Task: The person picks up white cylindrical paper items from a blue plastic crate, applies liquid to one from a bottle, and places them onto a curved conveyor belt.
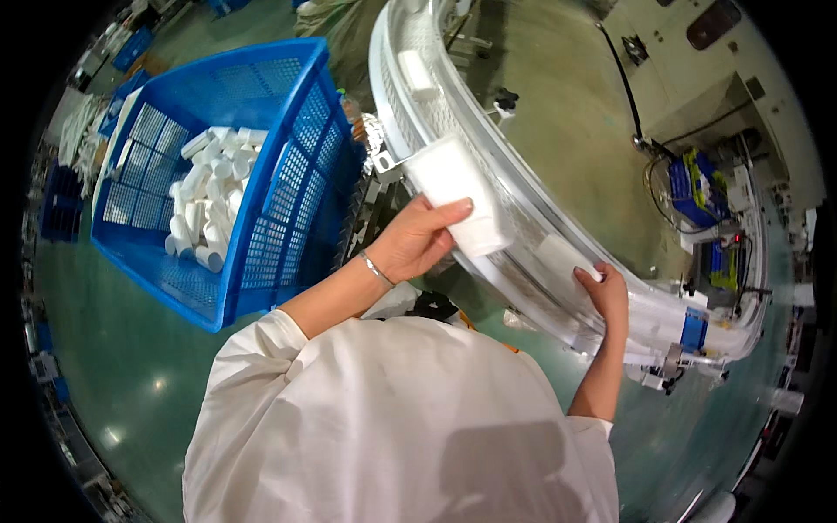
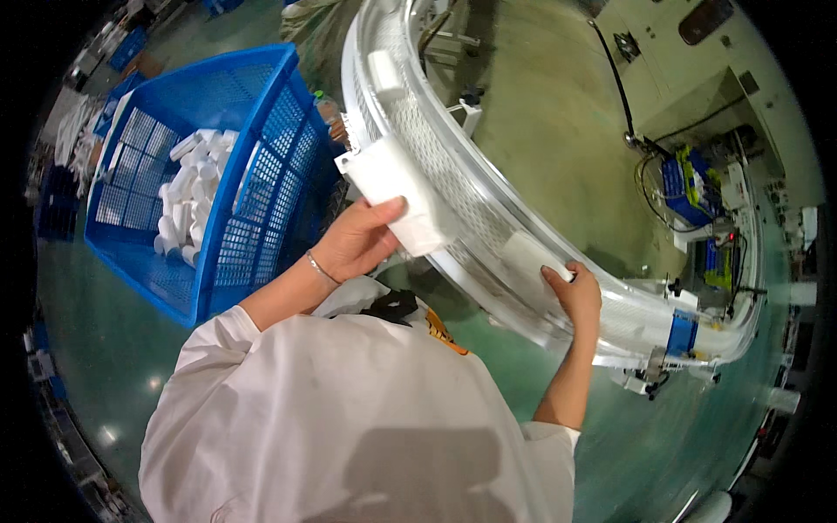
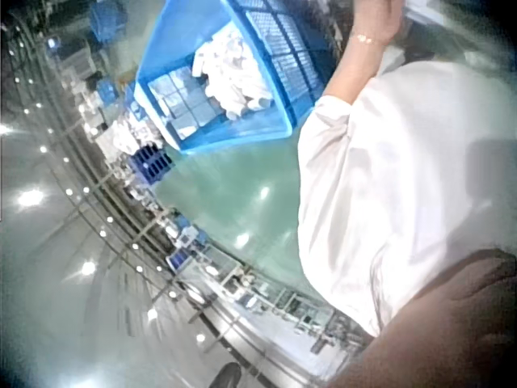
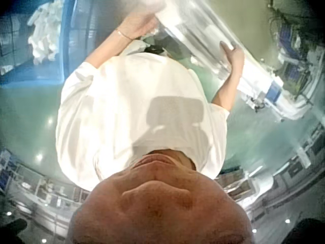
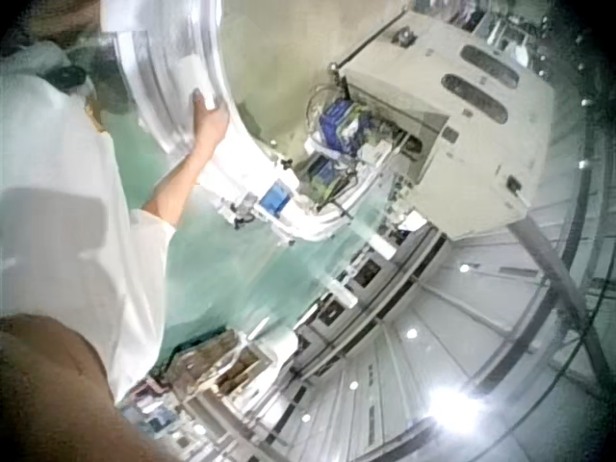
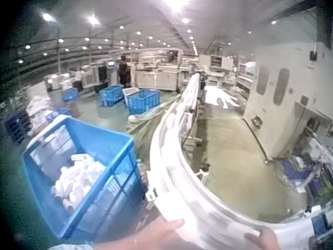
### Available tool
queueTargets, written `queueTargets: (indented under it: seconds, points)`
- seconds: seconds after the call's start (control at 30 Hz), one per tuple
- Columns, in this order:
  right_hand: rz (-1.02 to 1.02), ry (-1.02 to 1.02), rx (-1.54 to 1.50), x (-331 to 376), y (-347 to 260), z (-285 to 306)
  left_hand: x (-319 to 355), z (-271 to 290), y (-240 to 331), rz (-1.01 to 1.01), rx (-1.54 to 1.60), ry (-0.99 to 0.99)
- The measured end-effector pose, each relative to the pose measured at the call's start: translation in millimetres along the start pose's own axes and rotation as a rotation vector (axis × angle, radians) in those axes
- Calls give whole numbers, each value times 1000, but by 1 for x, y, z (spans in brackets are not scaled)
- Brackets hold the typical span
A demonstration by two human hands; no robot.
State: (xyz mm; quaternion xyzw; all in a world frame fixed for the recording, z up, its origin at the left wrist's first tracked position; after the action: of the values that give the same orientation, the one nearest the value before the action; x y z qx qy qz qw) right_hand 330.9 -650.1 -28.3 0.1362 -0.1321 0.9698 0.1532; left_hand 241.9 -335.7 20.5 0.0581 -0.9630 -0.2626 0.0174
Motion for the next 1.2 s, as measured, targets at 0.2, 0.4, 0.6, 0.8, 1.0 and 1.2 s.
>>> queueTargets:
  seconds: [0.2,0.4,0.6,0.8,1.0,1.2]
  points:
    - [472,-477,-1262,120,-168,16,-4,-20,-2,-40,-195,-97]
    - [370,-341,-961,83,-135,14,-3,-33,107,-707,-1405,-335]
    - [-93,-274,-208,21,-29,11,22,107,340,-851,-1391,342]
    - [-75,-103,-310,-45,9,-32,29,368,307,216,-1816,261]
    - [-42,191,-322,12,-21,-27,89,540,173,1083,-1698,-39]
    - [-248,65,-424,13,-35,-39,101,571,158,539,-1553,675]
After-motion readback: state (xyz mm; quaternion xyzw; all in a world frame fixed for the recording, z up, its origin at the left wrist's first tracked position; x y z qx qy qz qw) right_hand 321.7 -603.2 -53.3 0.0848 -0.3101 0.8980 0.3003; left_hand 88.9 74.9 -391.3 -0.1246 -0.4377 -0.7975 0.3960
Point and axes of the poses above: each hand's wrist, its own x-axis away from the middle knuckle, its own z-axis out of the back of the hand, y = z × x, the point moved 9 cm from there along -x, towards the middle knuckle, and after that the axes turned 15 degrees about -z, right-handed, at the moved point
